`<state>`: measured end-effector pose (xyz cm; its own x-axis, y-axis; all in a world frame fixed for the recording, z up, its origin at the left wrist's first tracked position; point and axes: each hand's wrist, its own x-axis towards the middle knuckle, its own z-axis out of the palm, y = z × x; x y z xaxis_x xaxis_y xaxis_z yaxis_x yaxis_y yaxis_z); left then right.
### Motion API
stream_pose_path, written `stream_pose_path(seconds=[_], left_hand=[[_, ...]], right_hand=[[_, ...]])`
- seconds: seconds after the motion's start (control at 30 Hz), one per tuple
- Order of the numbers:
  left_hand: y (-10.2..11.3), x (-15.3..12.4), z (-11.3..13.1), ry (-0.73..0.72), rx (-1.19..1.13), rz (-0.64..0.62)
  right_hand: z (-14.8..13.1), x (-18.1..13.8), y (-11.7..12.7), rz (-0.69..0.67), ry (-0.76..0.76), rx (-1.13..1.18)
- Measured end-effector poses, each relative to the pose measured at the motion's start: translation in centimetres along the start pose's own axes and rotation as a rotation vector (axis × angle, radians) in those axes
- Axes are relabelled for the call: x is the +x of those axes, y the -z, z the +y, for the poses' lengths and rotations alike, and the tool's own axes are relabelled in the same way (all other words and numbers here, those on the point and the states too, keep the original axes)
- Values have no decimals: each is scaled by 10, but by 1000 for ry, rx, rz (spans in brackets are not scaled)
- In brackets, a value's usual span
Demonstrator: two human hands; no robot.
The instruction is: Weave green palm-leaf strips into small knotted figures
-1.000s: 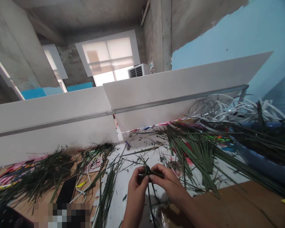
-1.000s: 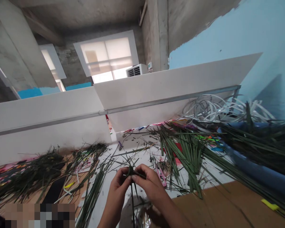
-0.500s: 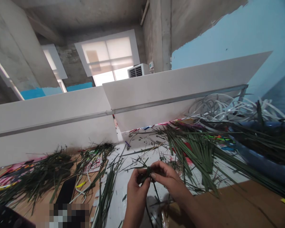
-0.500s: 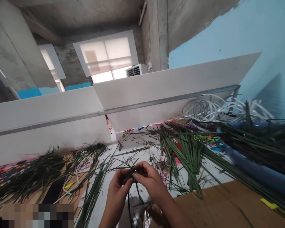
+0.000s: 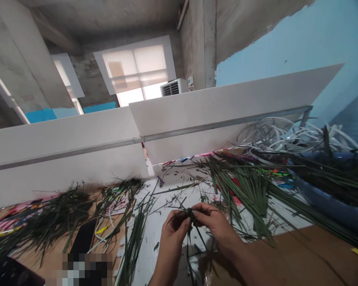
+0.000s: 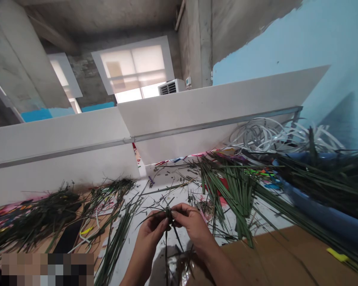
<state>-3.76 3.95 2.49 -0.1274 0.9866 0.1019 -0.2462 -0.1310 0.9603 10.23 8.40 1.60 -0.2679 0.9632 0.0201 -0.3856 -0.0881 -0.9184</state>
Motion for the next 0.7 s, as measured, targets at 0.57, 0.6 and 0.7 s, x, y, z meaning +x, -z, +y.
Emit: stream_pose_path(seconds=[0.57,0.6,0.7], left_hand=[[3,-1,4,-154,364,-31],[2,-1,2,-133,304,-24],[1,1,0,-41,136,-20]], right_hand=[[-9,2,3,-72,-38,-72],[-10,2,2,-65,-15,-77],[-9,1,0,-46,21,-81]])
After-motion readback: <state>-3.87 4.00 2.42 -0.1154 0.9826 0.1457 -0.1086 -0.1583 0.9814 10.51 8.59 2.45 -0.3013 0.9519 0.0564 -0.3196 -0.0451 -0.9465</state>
